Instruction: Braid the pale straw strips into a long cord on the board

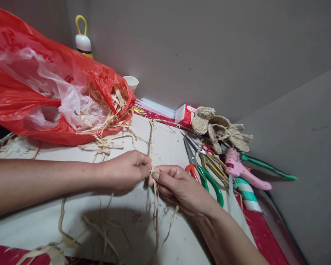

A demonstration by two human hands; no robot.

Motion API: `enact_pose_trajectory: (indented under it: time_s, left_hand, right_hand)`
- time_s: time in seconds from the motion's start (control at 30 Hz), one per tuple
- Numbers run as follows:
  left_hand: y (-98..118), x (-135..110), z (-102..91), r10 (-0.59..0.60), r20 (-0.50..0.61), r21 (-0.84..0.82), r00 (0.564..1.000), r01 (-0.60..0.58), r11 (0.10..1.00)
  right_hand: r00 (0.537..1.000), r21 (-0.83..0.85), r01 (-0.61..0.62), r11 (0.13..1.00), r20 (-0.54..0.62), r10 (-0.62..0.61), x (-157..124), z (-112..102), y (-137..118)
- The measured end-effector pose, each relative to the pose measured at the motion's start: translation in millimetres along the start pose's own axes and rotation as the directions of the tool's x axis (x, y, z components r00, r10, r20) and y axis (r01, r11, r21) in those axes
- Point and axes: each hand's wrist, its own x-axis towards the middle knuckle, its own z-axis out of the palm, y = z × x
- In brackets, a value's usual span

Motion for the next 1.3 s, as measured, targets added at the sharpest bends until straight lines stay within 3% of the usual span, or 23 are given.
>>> enact_pose_trajectory:
  time_s: [0.2,0.5,0.73,1.07,1.17,1.3]
  left_hand:
    - [-1,2,-4.8,0.017,0.032,0.123,0.999,-0.021,0.992]
    - [-4,5,-4.8,-0.049,0.157,-0.082,0.986,0.063,0.995]
    - [-10,6,-2.5,-0.030,0.121,-0.110,0.992,0.044,0.993]
    - [-6,3,-3.5,-0.011,0.136,-0.021,0.991,0.014,1.000]
    - [-3,2,-1.6,0.042,0.077,0.105,0.996,-0.050,0.993]
    - [-4,2,2.7,0.085,-0.002,0.172,0.996,-0.083,0.982]
  right_hand:
    - [1.000,-0.162,0.003,0.987,-0.020,-0.006,0,-1,0]
    - [0.997,-0.374,-0.006,0.928,-0.074,-0.024,-5,0,-1]
    - [0.999,-0.454,0.046,0.890,0.040,-0.031,-9,-5,-8]
    - [0.998,-0.532,0.034,0.846,-0.021,-0.053,-10,-7,-12]
    - [0.998,-0.478,-0.002,0.879,-0.059,-0.030,-9,-4,-12]
    - [0.992,-0.186,-0.048,0.981,-0.121,0.025,-8,9,-7]
